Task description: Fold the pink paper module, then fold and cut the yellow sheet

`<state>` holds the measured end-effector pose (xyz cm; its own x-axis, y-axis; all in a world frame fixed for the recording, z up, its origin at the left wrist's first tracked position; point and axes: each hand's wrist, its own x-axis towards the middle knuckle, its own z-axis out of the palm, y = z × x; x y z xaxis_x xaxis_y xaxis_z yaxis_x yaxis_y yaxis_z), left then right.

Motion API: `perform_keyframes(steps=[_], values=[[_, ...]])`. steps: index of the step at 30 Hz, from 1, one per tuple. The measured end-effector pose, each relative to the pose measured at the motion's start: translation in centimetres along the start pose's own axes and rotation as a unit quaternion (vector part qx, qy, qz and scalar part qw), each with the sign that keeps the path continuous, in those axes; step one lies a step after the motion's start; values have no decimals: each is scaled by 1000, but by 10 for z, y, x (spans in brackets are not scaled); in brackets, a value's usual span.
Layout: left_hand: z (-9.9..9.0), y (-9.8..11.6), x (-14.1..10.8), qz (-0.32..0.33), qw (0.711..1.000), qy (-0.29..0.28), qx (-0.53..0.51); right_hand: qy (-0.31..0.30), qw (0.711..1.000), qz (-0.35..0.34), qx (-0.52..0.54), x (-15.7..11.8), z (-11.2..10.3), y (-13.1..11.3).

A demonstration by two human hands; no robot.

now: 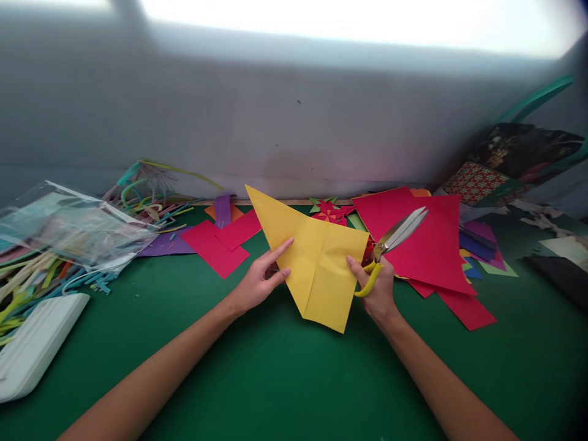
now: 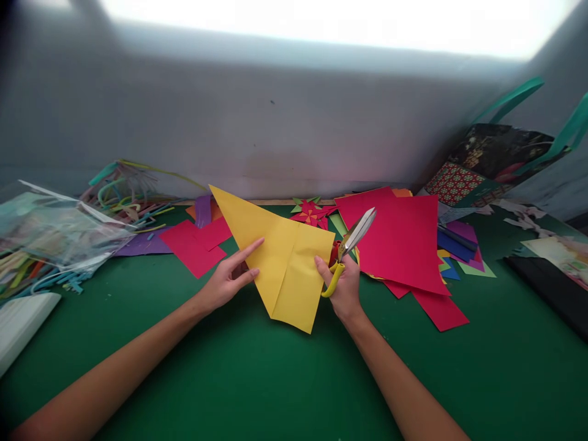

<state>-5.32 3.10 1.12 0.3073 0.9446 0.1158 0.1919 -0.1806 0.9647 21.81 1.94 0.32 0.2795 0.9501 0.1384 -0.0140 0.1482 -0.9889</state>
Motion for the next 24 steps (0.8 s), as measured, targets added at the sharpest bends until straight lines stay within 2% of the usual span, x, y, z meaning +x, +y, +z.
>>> perform_keyframes(steps=[6, 8, 11, 16, 19, 21, 24], values=[[3, 1, 1, -22, 995, -80, -57, -17, 997, 34, 64, -1, 3, -7], [2, 1, 3, -23, 995, -84, -53, -13, 997, 29, 77, 1, 4, -10], [-8, 5, 6, -12, 999, -37, -8, -14, 995, 16, 95, 2, 6, -17], [-33, 20, 23, 14, 995, 95, 33, -56, 987, 34, 146, -10, 15, -36], [-42, 29, 40, 49, 989, 134, 40, -125, 978, 62, 154, -30, 25, -37], [-46, 35, 52, 82, 985, 152, 11, -187, 962, 111, 165, -46, 30, -28], [-49, 45, 65, 146, 975, 168, -28, -246, 940, 166, 166, -65, 33, -11]])
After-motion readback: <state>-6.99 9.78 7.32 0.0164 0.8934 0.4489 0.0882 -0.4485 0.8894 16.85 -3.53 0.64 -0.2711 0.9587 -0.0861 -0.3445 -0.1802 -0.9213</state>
